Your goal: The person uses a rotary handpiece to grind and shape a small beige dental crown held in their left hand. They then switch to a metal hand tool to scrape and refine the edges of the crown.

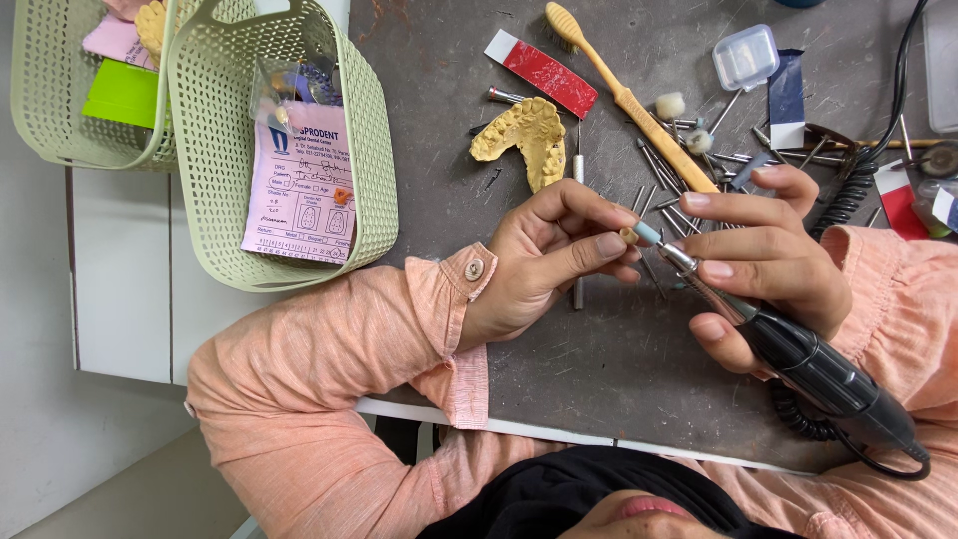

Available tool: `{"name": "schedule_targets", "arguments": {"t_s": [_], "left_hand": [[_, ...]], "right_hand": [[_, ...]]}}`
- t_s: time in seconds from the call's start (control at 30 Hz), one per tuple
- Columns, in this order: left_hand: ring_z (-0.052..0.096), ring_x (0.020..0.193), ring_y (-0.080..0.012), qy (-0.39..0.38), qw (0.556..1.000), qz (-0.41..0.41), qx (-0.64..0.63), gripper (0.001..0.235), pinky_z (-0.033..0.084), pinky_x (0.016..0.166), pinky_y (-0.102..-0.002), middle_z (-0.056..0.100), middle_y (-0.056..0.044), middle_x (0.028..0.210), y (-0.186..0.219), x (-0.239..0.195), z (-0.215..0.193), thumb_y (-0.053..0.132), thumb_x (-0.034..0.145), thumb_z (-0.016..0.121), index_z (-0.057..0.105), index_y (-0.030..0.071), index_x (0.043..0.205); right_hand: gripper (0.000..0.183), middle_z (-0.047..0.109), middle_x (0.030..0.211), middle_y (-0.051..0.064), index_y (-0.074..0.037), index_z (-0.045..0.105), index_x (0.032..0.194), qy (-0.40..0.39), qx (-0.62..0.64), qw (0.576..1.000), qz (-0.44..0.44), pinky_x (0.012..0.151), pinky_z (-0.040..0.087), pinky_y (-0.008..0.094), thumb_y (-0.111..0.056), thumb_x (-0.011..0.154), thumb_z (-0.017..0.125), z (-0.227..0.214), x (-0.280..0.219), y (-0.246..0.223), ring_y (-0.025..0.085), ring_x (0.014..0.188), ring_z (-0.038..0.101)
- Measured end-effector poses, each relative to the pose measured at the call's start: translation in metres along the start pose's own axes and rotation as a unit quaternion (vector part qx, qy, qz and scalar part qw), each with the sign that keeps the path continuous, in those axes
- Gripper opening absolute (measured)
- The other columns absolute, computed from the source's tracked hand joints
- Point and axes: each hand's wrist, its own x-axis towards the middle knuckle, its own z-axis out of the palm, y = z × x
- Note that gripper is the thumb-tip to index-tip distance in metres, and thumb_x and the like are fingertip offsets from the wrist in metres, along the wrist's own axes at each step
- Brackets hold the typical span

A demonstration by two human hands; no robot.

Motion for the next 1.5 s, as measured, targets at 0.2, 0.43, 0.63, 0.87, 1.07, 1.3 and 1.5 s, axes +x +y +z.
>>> {"name": "schedule_targets", "arguments": {"t_s": [0.2, 0.43, 0.63, 0.87, 1.07, 1.3, 1.5], "left_hand": [[0.064, 0.107, -0.0125, -0.008, 1.000, -0.004, -0.015, 0.012, 0.055, 0.096, -0.030, 0.067, -0.009, 0.118, -0.004, 0.000, -0.002, 0.002, 0.111, 0.062, 0.062, 0.005, 0.122], [0.064, 0.108, -0.0129, -0.015, 0.999, 0.000, -0.037, 0.016, 0.054, 0.093, -0.028, 0.067, -0.009, 0.116, -0.002, 0.001, 0.000, 0.003, 0.110, 0.061, 0.061, 0.005, 0.125], [0.062, 0.094, -0.0106, 0.000, 0.993, 0.030, 0.117, 0.026, 0.055, 0.090, -0.025, 0.067, -0.008, 0.116, 0.011, 0.008, -0.007, 0.009, 0.111, 0.059, 0.060, 0.004, 0.137], [0.064, 0.099, -0.0098, 0.007, 0.963, 0.085, 0.255, 0.020, 0.060, 0.087, -0.026, 0.062, -0.005, 0.117, 0.009, 0.010, -0.008, 0.010, 0.109, 0.063, 0.060, 0.003, 0.128], [0.063, 0.098, -0.0091, 0.026, 0.967, 0.135, 0.216, 0.019, 0.060, 0.085, -0.026, 0.061, -0.004, 0.112, 0.004, 0.016, -0.014, 0.005, 0.110, 0.060, 0.057, 0.004, 0.128], [0.061, 0.087, -0.0064, 0.076, 0.930, 0.253, 0.256, 0.018, 0.055, 0.078, -0.024, 0.062, -0.002, 0.105, 0.015, 0.026, -0.023, 0.004, 0.110, 0.059, 0.058, 0.005, 0.128], [0.054, 0.075, -0.0018, 0.141, 0.892, 0.309, 0.299, 0.012, 0.048, 0.072, -0.020, 0.065, 0.000, 0.103, 0.027, 0.038, -0.037, 0.007, 0.112, 0.059, 0.062, 0.006, 0.123]], "right_hand": [[0.035, 0.071, 0.106, 0.008, -0.013, 0.054, 0.116, -0.021, 0.001, 1.000, -0.007, 0.118, 0.022, 0.052, -0.033, 0.093, 0.071, -0.002, 0.002, -0.001, 0.032, 0.123, 0.064], [0.034, 0.070, 0.105, 0.009, -0.013, 0.052, 0.119, 0.033, -0.008, 0.999, 0.026, 0.121, 0.024, 0.048, -0.032, 0.095, 0.068, 0.003, 0.004, 0.000, 0.031, 0.124, 0.065], [0.031, 0.070, 0.111, 0.014, -0.008, 0.046, 0.125, 0.104, 0.049, 0.989, 0.090, 0.111, 0.042, 0.039, -0.027, 0.105, 0.061, 0.007, -0.004, 0.013, 0.026, 0.118, 0.069], [0.029, 0.066, 0.110, 0.015, 0.001, 0.044, 0.130, 0.112, 0.085, 0.974, 0.180, 0.091, 0.056, 0.028, -0.013, 0.114, 0.063, 0.005, -0.004, 0.035, 0.016, 0.098, 0.068], [0.036, 0.065, 0.097, 0.005, -0.006, 0.065, 0.118, -0.051, -0.178, 0.982, 0.041, 0.080, 0.045, 0.035, -0.017, 0.090, 0.084, 0.002, 0.022, 0.033, 0.019, 0.085, 0.061], [0.031, 0.063, 0.094, 0.001, -0.019, 0.075, 0.120, -0.178, -0.373, 0.910, -0.037, 0.075, 0.042, 0.037, -0.030, 0.091, 0.081, 0.012, 0.037, 0.007, 0.023, 0.087, 0.061], [0.045, 0.066, 0.103, 0.003, -0.020, 0.076, 0.122, -0.216, -0.407, 0.887, -0.035, 0.077, 0.044, 0.036, -0.010, 0.077, 0.075, 0.014, 0.035, 0.008, 0.023, 0.093, 0.061]]}}
